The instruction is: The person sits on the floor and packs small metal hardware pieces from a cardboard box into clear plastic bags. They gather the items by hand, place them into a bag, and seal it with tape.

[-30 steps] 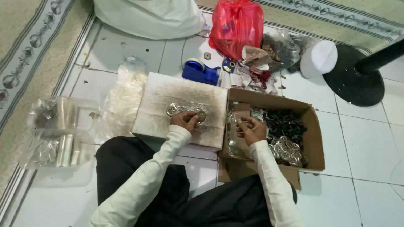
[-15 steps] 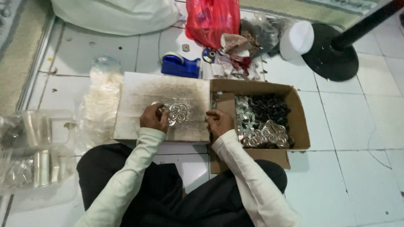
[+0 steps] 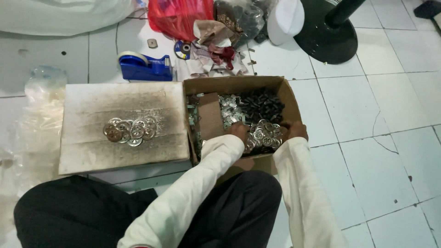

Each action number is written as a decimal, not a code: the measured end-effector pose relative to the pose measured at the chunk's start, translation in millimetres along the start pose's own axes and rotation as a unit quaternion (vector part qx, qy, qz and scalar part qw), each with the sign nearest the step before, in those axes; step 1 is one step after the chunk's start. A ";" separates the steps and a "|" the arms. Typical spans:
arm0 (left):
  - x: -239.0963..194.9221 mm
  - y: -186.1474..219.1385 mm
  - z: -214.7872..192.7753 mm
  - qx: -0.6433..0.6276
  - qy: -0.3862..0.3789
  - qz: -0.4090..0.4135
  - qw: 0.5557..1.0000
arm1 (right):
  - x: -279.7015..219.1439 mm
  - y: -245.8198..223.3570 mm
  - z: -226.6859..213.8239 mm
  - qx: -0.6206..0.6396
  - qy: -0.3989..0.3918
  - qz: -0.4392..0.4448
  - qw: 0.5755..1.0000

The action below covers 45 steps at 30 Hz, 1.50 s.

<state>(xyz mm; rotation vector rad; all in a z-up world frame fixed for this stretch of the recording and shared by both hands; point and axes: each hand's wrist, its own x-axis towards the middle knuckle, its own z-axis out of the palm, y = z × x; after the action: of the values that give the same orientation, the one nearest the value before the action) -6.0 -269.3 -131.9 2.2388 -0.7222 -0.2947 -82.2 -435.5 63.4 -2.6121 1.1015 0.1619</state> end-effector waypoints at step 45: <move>-3.8 81.3 -55.0 -0.179 -0.036 0.061 0.981 | 24.6 31.6 51.8 0.102 0.168 -0.219 0.956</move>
<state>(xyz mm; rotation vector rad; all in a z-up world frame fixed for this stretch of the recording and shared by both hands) -19.4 -279.8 -35.1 1.8447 -0.7752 -0.4113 -86.9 -456.7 1.6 -2.6703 0.5589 -0.4834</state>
